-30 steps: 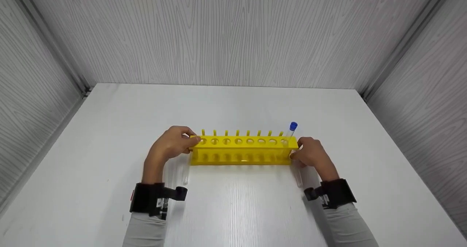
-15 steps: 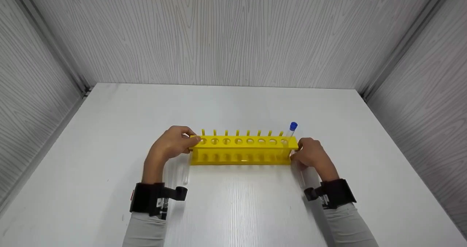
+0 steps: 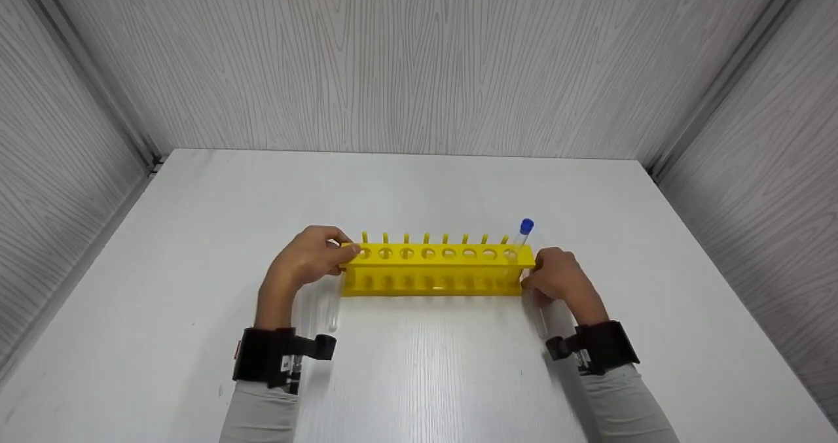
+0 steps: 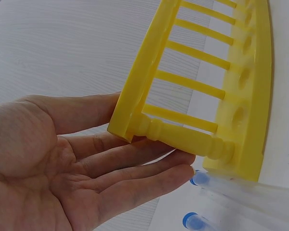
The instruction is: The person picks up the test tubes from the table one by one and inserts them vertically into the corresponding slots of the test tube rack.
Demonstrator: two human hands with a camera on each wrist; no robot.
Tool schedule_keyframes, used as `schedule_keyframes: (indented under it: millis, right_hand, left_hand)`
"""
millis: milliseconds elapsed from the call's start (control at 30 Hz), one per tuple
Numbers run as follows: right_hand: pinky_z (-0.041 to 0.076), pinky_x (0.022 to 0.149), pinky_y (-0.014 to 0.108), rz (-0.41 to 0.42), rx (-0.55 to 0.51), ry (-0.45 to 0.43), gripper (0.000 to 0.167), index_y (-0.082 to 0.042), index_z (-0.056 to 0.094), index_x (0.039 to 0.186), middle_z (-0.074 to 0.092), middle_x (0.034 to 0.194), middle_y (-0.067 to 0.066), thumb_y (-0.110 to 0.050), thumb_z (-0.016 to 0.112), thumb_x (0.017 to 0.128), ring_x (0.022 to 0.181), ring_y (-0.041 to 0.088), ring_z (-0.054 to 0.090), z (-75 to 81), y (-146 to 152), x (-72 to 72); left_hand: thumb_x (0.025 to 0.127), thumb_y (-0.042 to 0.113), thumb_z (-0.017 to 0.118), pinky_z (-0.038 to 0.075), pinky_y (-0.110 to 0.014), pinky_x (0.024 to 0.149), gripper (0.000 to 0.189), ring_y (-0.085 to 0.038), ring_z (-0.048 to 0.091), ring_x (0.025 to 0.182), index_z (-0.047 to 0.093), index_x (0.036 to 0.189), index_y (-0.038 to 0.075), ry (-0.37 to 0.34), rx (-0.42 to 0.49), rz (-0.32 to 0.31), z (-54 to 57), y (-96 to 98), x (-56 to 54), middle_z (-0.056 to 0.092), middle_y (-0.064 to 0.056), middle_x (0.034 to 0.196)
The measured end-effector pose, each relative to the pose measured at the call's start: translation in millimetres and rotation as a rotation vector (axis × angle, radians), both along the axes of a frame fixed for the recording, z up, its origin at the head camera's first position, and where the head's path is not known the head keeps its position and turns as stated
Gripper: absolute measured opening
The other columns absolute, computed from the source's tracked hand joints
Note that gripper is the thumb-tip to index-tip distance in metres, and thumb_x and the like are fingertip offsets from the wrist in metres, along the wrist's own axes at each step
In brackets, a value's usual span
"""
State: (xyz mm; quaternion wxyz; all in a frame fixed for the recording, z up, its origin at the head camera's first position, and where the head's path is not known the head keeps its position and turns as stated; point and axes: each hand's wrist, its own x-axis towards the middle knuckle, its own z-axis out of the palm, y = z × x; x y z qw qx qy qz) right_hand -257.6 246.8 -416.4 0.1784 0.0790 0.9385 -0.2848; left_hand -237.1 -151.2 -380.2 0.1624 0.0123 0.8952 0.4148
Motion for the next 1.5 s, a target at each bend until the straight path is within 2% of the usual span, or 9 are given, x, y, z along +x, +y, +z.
schedule_keyframes:
  millis: [533, 933, 1367, 1500]
  right_hand:
    - [0.057, 0.062, 0.030, 0.031, -0.005, 0.019, 0.028, 0.004, 0.061, 0.108, 0.066, 0.083, 0.015, -0.013, 0.071, 0.089, 0.068, 0.022, 0.068, -0.2, 3, 0.1]
    - [0.059, 0.065, 0.031, 0.011, -0.004, -0.003, 0.040, 0.006, 0.060, 0.120, 0.068, 0.088, 0.015, -0.018, 0.071, 0.091, 0.069, 0.021, 0.069, 5.1, 6, -2.0]
    - [0.060, 0.069, 0.032, 0.022, -0.032, 0.016, 0.037, 0.008, 0.061, 0.119, 0.069, 0.090, 0.017, -0.017, 0.069, 0.093, 0.067, 0.019, 0.071, 12.0, 9, 0.7]
    - [0.061, 0.071, 0.033, 0.016, -0.030, 0.020, 0.038, 0.007, 0.061, 0.120, 0.069, 0.096, 0.019, -0.018, 0.069, 0.093, 0.069, 0.020, 0.072, 13.7, 9, 0.9]
  left_hand:
    - [0.101, 0.034, 0.061, 0.049, -0.051, 0.101, 0.041, -0.035, 0.070, 0.108, 0.065, 0.128, 0.004, -0.009, 0.026, 0.016, 0.0, 1.0, 0.4, 0.069, -0.019, 0.126]
    - [0.100, 0.035, 0.061, 0.050, -0.050, 0.101, 0.041, -0.033, 0.071, 0.107, 0.065, 0.128, 0.005, -0.015, 0.010, 0.013, -0.1, 0.3, -0.8, 0.069, -0.019, 0.127]
    - [0.101, 0.035, 0.061, 0.050, -0.050, 0.101, 0.040, -0.033, 0.071, 0.107, 0.065, 0.126, 0.005, -0.009, 0.015, 0.011, 0.0, 0.2, 0.1, 0.069, -0.018, 0.126]
    - [0.101, 0.034, 0.060, 0.049, -0.051, 0.101, 0.039, -0.034, 0.071, 0.107, 0.066, 0.126, 0.005, -0.004, 0.022, 0.006, 0.1, -0.1, 0.3, 0.068, -0.019, 0.127]
